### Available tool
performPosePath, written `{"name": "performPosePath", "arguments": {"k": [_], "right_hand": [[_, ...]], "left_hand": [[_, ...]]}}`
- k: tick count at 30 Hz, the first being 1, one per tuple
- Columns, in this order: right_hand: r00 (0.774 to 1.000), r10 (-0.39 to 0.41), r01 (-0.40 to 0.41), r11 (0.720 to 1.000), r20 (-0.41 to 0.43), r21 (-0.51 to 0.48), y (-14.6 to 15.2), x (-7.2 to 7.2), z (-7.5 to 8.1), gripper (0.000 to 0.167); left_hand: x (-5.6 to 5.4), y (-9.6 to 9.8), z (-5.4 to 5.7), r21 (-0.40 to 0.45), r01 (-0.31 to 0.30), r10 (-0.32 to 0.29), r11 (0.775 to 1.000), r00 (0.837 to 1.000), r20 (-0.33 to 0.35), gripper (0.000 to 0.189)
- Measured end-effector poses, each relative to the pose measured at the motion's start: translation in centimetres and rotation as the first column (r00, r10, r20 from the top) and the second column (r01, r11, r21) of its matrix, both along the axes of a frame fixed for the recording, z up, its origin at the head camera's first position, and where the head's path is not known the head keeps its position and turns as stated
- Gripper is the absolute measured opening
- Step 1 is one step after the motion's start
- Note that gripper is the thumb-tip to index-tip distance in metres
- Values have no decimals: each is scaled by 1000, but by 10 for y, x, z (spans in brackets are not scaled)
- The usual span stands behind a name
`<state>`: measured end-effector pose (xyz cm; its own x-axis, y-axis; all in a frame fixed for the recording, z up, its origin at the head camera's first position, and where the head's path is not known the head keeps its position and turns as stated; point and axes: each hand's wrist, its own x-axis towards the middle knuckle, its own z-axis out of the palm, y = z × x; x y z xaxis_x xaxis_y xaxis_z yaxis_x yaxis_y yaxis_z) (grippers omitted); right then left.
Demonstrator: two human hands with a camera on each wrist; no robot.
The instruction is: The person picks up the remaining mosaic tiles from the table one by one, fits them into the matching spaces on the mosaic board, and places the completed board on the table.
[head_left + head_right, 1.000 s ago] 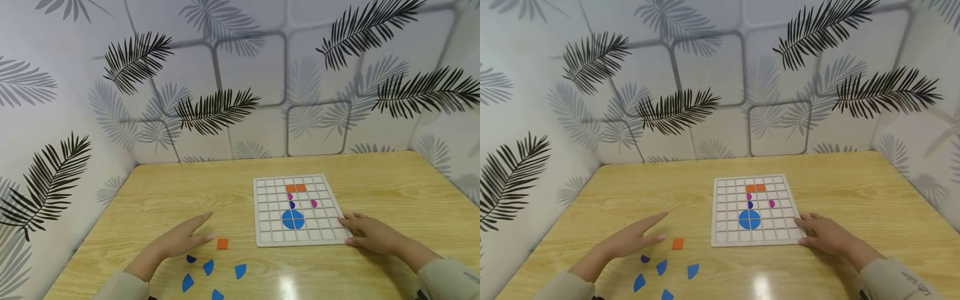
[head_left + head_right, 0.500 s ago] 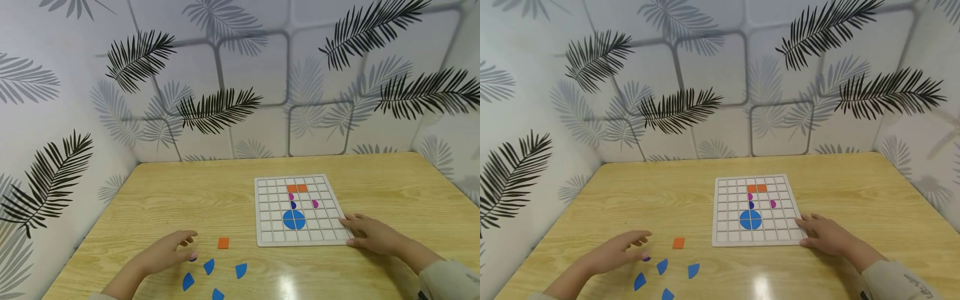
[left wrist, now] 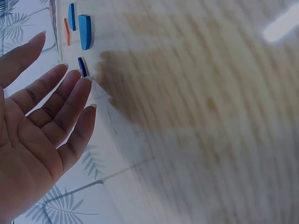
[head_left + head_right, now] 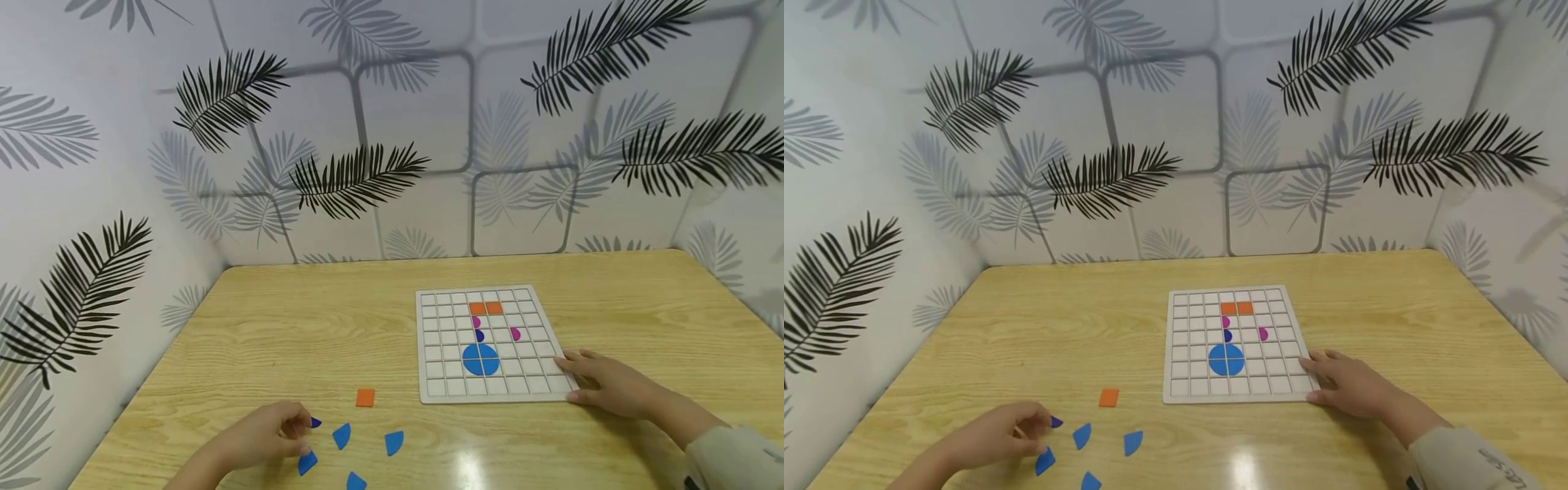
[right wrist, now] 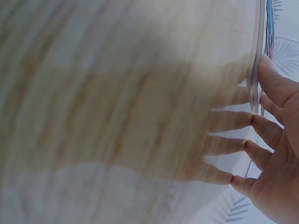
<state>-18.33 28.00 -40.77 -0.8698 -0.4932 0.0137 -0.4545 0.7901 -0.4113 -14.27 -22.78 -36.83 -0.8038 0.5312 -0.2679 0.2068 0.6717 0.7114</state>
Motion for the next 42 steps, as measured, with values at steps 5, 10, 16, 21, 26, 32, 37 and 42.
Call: {"name": "performPosePath", "arguments": {"k": [5,10,16,21,26,32,37,42], "right_hand": [[1000,0,0,1000,5,2,0,1,1,65],[1000,0,0,1000,6,1,-1,1,2,64],[1000,1,-1,1000,15,1,1,0,1,65],[1000,4,-4,1000,10,-10,2,0,0,65],[1000,6,-6,1000,-7,-21,2,1,0,64],[1000,12,-12,1000,-8,-23,1,1,1,64],[1000,14,-14,1000,-5,-14,2,0,0,65],[1000,8,-8,1000,5,-12,2,0,-1,65]], "left_hand": [[1,-2,-5,4,-17,17,1000,999,37,33],[4,-1,-9,27,-11,10,1000,999,40,31],[6,4,-13,9,4,-5,1000,1000,18,27],[6,6,-16,-18,7,-7,1000,1000,-3,23],[9,6,-17,-39,4,-6,999,1000,-27,21],[12,5,-18,-47,-7,5,999,999,-43,22],[12,6,-18,-40,-10,7,999,998,-56,22],[13,6,-20,24,-14,15,1000,999,-39,20]]}}
